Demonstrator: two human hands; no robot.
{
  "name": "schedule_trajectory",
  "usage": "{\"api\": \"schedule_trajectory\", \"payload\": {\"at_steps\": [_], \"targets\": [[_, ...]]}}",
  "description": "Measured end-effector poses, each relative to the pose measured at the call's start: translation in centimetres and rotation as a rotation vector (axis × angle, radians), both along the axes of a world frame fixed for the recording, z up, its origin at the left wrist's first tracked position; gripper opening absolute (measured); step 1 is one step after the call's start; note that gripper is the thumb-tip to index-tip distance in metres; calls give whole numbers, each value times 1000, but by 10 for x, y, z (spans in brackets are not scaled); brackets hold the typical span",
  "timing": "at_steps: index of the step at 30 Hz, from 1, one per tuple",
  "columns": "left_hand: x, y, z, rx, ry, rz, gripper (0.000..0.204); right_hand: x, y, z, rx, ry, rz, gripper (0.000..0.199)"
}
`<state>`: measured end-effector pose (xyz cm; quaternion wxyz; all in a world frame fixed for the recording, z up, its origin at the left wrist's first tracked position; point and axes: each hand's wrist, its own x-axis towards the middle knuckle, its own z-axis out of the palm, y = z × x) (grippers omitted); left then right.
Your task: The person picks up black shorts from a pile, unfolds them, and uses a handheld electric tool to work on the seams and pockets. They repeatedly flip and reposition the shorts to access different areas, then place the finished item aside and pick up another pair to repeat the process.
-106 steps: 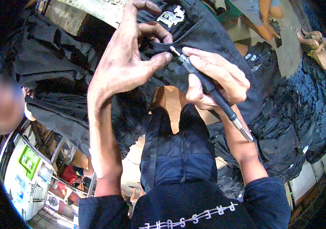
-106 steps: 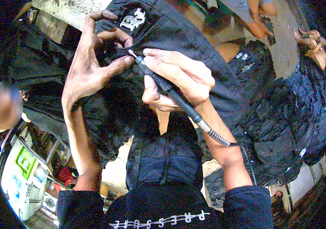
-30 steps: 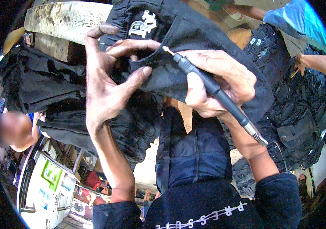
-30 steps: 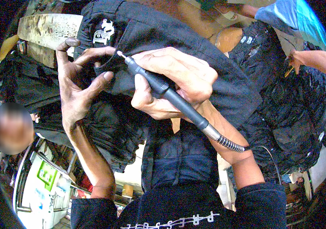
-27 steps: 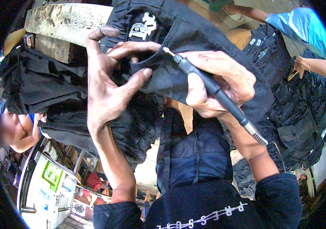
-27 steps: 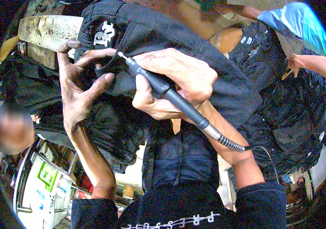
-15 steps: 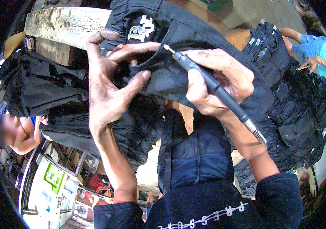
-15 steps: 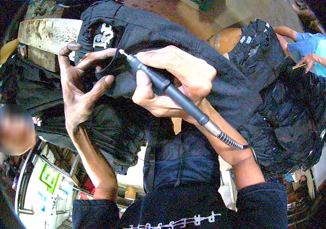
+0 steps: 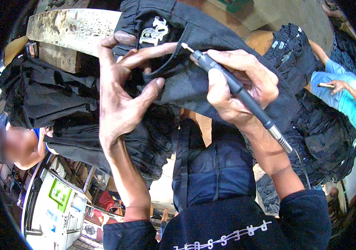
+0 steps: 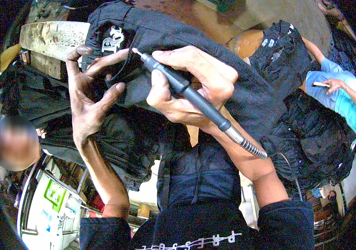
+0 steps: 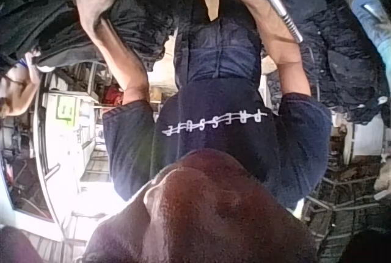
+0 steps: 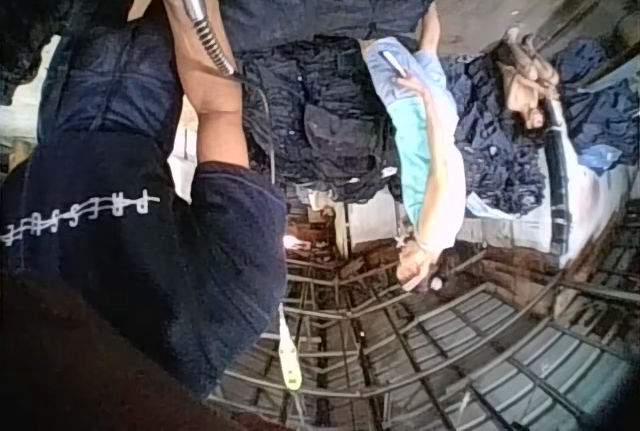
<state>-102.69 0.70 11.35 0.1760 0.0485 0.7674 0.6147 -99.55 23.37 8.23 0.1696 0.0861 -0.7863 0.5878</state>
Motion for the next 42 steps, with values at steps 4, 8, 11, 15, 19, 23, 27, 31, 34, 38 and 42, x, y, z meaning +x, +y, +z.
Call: {"api": "schedule_trajectory", "payload": {"at_steps": [4, 8, 11, 15, 19, 23, 27, 31, 34, 38, 42], "targets": [[-1, -1, -2, -60, 31, -32, 79, -3, 2, 1, 2, -5, -4, 23], [-3, -2, -6, -22, 59, -54, 79, -3, 2, 1, 21, -10, -5, 23], [-4, -4, -4, -114, 90, -104, 79, -4, 4, 0, 28, -9, -14, 24], [-4, -3, -2, -97, 96, -102, 80, -3, 7, 1, 64, 2, 25, 24], [-8, -1, -3, -147, 123, -159, 81, -5, 7, 0, -13, -93, 23, 24], [-6, 1, -1, -52, 96, -100, 80, -5, 6, 1, -24, -106, 23, 24], [-5, 1, 4, -150, 113, -104, 77, -5, 7, -1, -14, -91, 19, 23], [-8, 2, 8, -253, 180, -149, 75, -5, 4, -1, -44, -115, -14, 21], [-9, 4, 8, -217, 154, -141, 75, -6, 4, -2, -51, -127, -26, 20], [-7, 4, 6, -198, 165, -125, 76, -6, 6, -2, -62, -166, -36, 20], [-2, 9, 7, -227, 170, -34, 81, -10, 0, -1, -166, -199, -79, 18]]}}
